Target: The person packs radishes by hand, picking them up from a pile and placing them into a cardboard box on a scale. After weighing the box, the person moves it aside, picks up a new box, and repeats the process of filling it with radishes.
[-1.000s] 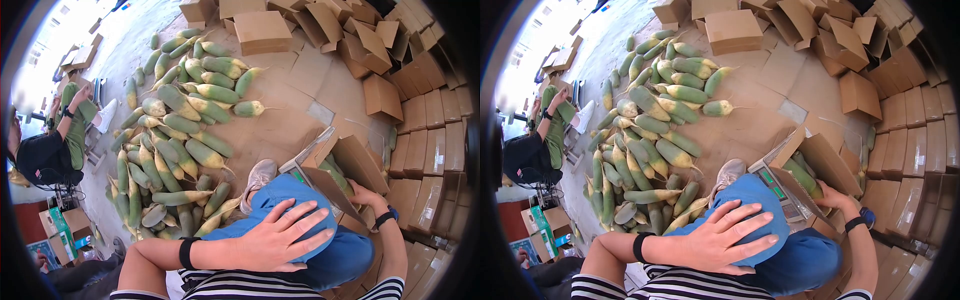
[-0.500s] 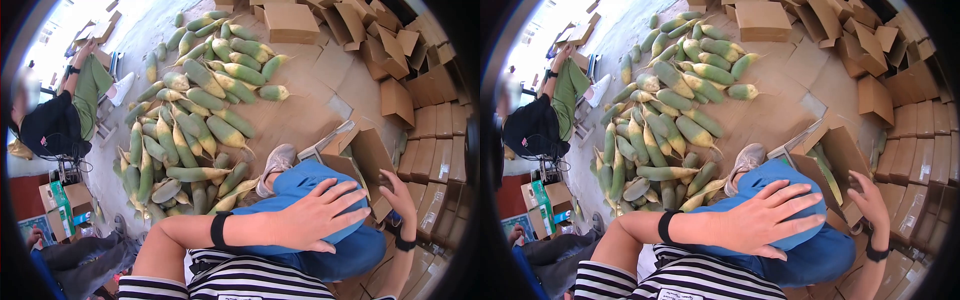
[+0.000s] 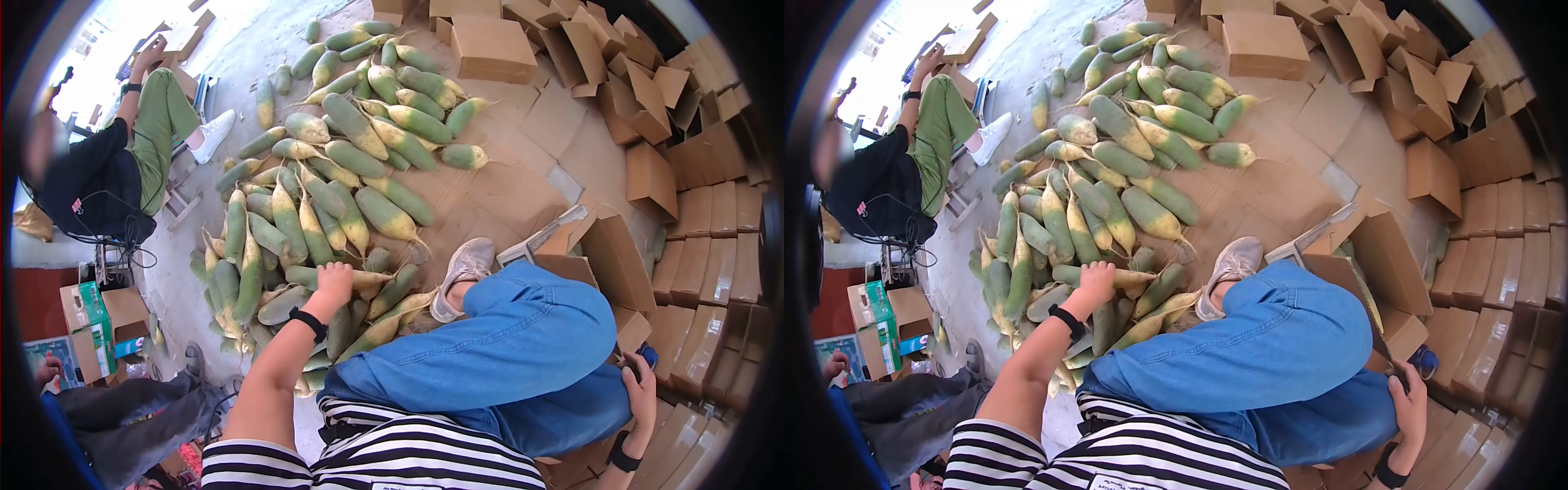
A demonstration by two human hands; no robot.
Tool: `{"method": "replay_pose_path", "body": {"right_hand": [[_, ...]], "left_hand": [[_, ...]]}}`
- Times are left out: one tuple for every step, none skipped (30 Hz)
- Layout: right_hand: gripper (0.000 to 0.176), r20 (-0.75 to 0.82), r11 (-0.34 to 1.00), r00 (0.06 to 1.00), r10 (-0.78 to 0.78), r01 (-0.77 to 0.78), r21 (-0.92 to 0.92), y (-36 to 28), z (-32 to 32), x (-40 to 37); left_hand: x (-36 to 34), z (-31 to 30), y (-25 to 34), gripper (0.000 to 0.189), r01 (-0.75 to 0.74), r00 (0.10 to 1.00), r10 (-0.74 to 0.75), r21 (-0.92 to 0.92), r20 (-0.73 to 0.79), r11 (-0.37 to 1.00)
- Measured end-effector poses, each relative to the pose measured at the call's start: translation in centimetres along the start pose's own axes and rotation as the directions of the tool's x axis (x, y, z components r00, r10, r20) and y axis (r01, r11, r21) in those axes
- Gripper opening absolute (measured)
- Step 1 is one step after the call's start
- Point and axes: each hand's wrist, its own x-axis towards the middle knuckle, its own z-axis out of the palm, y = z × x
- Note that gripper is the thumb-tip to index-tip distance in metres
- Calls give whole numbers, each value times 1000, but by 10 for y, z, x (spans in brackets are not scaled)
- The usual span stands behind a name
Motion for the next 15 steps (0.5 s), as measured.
{"method": "replay_pose_path", "body": {"right_hand": [[35,-7,1000,1000,-2,2,-2,-1,0,-1],[34,-17,1000,1000,-3,3,-12,-2,1,-2],[34,-27,1000,1000,-5,4,-22,-2,1,-3],[34,-33,1000,999,-7,6,-22,-1,2,-4],[34,-35,1000,999,-12,11,-25,-1,2,-4],[34,-37,999,999,-17,16,-27,-1,2,-4],[34,-41,999,999,-21,19,-26,-2,2,-5],[33,-42,999,999,-22,21,-34,-4,3,-4],[33,-43,999,999,-20,19,-42,-5,3,-5],[33,-46,999,999,-17,15,-41,-5,3,-5],[33,-52,999,998,-21,18,-46,-4,3,-5],[32,-57,998,998,-27,24,-53,-3,4,-3],[32,-58,998,998,-28,25,-53,-3,5,-2],[32,-43,998,999,-33,31,-53,-4,5,0],[31,-32,998,999,-37,35,-55,-4,4,1]], "left_hand": [[-1,4,-3,44,-3,1000,3,-2,-7,1000],[-2,6,-6,45,-32,999,33,36,-43,999],[-2,7,-7,47,-59,995,65,76,-79,995],[-1,10,-7,48,-72,991,82,95,-105,993],[-1,10,-8,48,-72,990,82,95,-111,993],[-1,9,-9,49,-94,990,103,88,-95,992],[0,9,-9,50,-117,989,123,83,-79,990],[-1,1,-8,50,-118,989,125,84,-84,989],[-6,-13,-6,53,-138,987,137,-10,-79,990],[-10,-26,-3,56,-157,986,150,-104,-72,982],[-13,-34,3,56,-161,985,154,-103,-72,982],[-13,-43,11,52,-185,975,152,-207,-165,961],[-14,-54,20,48,-214,957,136,-306,-256,927],[-18,-75,31,49,-231,952,145,-321,-269,918],[-19,-89,40,49,-235,950,147,-323,-275,917]]}}
